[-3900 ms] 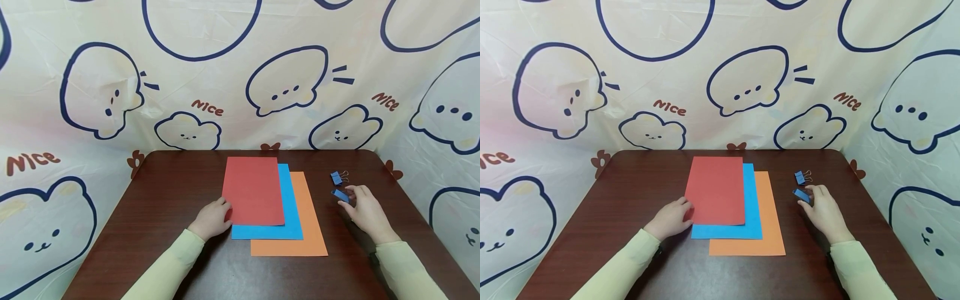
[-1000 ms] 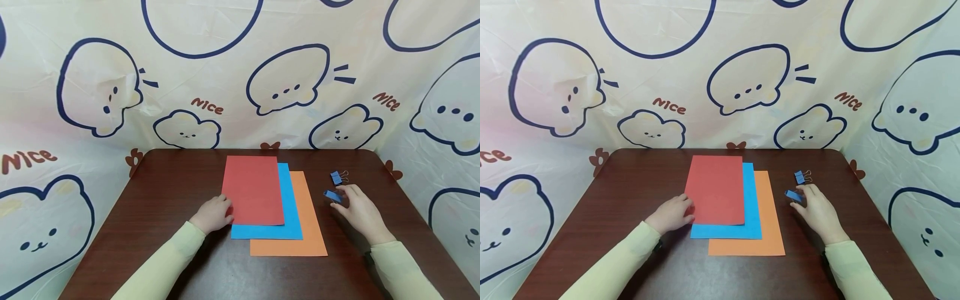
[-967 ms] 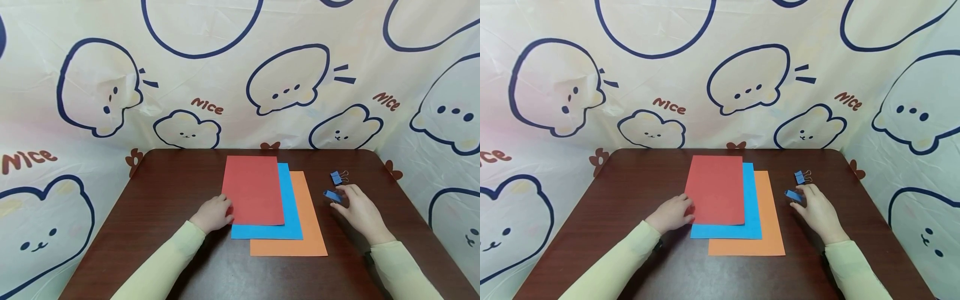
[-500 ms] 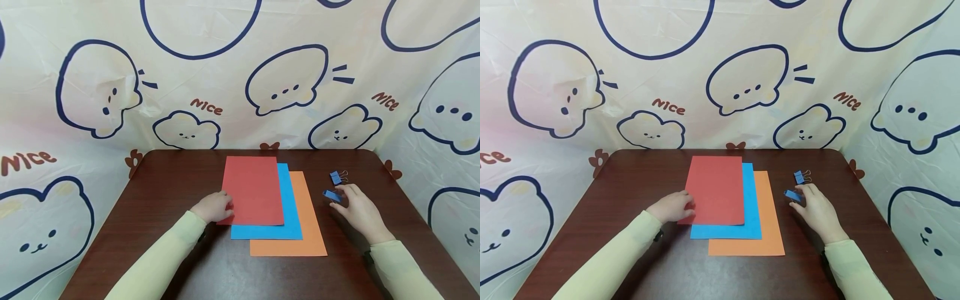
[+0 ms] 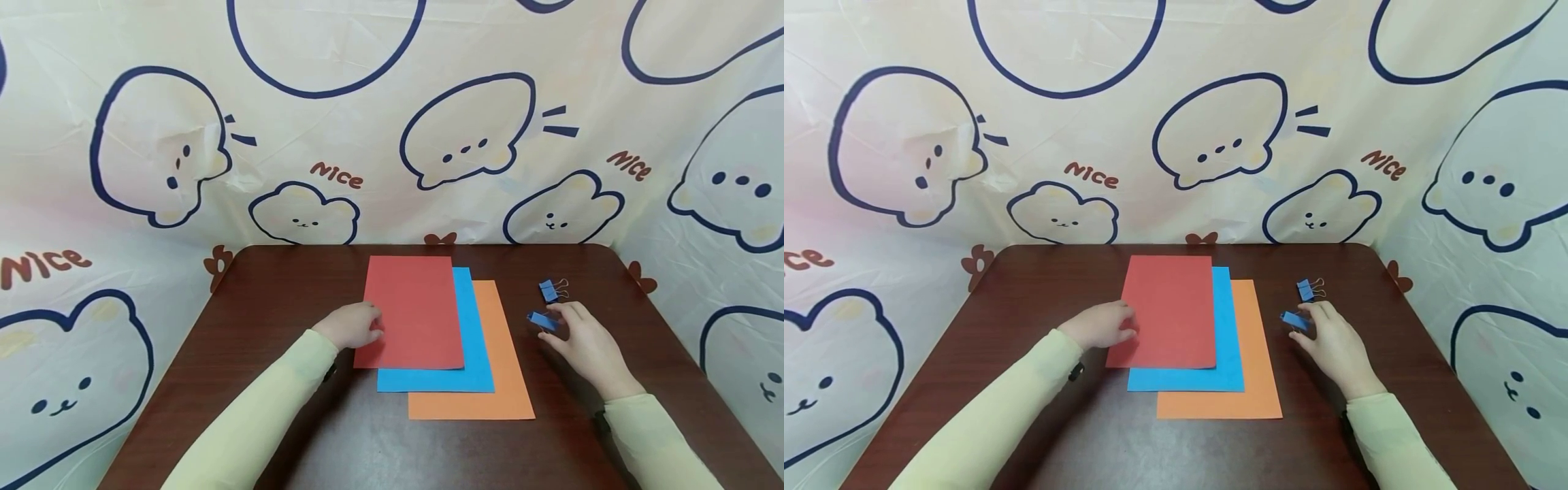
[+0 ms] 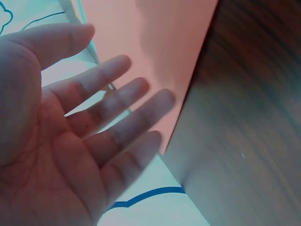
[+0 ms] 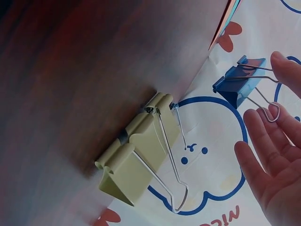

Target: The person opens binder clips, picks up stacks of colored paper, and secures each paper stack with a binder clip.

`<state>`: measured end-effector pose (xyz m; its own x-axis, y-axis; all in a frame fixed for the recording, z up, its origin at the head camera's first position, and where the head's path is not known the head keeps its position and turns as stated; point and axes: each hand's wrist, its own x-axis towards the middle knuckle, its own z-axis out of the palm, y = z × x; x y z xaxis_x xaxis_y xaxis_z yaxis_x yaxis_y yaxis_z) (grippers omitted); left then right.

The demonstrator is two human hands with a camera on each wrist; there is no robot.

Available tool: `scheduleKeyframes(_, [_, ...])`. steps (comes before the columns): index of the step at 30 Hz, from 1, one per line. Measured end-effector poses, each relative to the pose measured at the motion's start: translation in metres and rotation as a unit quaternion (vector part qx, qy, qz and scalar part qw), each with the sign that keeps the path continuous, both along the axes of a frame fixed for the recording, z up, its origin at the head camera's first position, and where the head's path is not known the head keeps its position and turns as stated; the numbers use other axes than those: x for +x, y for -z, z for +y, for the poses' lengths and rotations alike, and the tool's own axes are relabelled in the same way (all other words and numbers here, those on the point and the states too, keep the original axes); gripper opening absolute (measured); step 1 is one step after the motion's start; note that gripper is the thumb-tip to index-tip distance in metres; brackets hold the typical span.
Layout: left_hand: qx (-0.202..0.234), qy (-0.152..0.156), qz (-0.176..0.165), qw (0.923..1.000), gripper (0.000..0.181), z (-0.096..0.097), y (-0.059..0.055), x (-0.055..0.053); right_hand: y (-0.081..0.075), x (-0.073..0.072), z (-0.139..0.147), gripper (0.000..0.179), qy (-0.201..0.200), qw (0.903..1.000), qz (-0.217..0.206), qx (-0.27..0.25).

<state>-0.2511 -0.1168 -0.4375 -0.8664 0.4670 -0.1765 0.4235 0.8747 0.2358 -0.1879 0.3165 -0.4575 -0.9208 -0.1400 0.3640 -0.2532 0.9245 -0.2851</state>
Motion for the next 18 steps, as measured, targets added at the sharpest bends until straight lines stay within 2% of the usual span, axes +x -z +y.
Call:
scheduleKeyframes(5, [-0.002,0.016,0.047,0.9988,0.023,0.002,-0.001,-0.013,0.001,-0.001,0.000,0.057,-0.001,1.0000,0.000,-0.002])
scheduleKeyframes(9, [0.002,0.014,0.073,0.9972,0.023,0.004,0.001,-0.022,0.002,-0.001,0.001,0.057,0.000,1.0000,0.002,-0.002])
scheduleKeyframes(18, [0.018,-0.007,0.083,0.9964,0.028,0.004,0.007,-0.034,0.002,-0.001,0.001,0.058,0.003,1.0000,0.004,-0.002])
